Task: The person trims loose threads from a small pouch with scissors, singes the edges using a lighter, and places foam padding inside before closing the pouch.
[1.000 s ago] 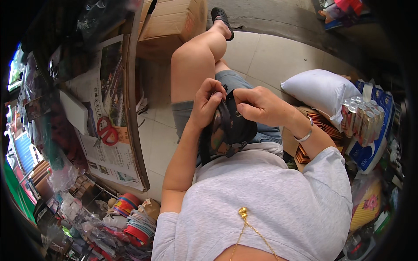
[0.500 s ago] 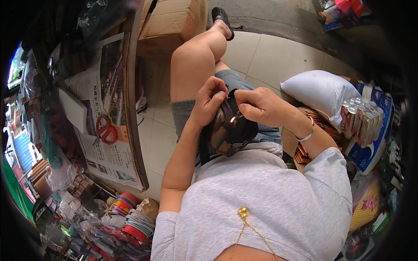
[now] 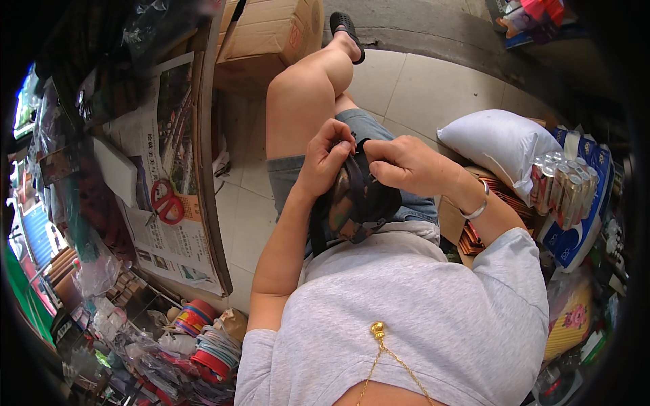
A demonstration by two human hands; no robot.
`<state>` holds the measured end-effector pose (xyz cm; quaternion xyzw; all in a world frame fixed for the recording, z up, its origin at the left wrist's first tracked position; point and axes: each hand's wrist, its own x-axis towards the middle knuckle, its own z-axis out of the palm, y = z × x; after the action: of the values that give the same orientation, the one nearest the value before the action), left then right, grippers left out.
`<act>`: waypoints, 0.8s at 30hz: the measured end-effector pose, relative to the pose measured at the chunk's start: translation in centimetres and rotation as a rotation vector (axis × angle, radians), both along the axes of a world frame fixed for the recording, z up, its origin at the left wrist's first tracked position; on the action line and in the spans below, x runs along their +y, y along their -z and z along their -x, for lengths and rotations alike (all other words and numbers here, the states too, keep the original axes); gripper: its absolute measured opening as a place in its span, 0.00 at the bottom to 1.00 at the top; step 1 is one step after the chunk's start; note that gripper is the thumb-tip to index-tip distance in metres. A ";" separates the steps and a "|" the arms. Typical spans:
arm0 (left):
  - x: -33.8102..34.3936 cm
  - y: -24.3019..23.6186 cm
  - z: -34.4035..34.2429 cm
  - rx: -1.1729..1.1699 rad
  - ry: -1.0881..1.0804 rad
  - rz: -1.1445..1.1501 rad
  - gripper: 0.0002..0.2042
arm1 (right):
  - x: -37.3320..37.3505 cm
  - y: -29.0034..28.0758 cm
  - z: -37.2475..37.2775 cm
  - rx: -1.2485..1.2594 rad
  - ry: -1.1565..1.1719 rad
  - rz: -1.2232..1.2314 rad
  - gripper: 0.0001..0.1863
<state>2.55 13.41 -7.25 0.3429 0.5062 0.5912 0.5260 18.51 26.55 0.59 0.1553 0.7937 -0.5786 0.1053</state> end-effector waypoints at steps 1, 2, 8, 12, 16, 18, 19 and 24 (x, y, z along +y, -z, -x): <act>0.0 0.1 0.0 -0.003 -0.001 -0.002 0.04 | 0.0 0.0 0.0 0.004 0.008 0.012 0.15; 0.0 0.1 0.0 -0.002 0.000 -0.002 0.04 | -0.1 0.3 -0.1 0.005 0.010 0.012 0.15; -0.1 -0.1 0.1 0.024 -0.002 0.008 0.04 | 0.0 1.5 -0.8 0.106 0.170 0.311 0.17; -1.2 0.2 0.7 -0.035 -0.040 -0.035 0.05 | -0.5 1.6 -0.4 0.209 0.369 0.584 0.34; -2.3 0.7 1.3 -0.147 -0.111 -0.132 0.05 | -0.5 1.5 0.4 0.247 0.395 0.641 0.33; -3.1 1.1 1.7 -0.254 -0.195 -0.176 0.05 | -0.7 1.0 1.3 0.263 0.376 0.639 0.31; -3.5 1.2 1.8 -0.255 -0.201 -0.183 0.05 | -0.9 0.9 1.7 0.260 0.368 0.633 0.31; -5.2 1.6 2.3 -0.321 -0.323 -0.225 0.09 | -1.4 -0.1 4.5 0.275 0.340 0.640 0.21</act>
<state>0.29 8.24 -8.89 0.2154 0.3954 0.7671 0.4570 14.02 25.12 0.68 0.1650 0.5425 -0.8218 -0.0562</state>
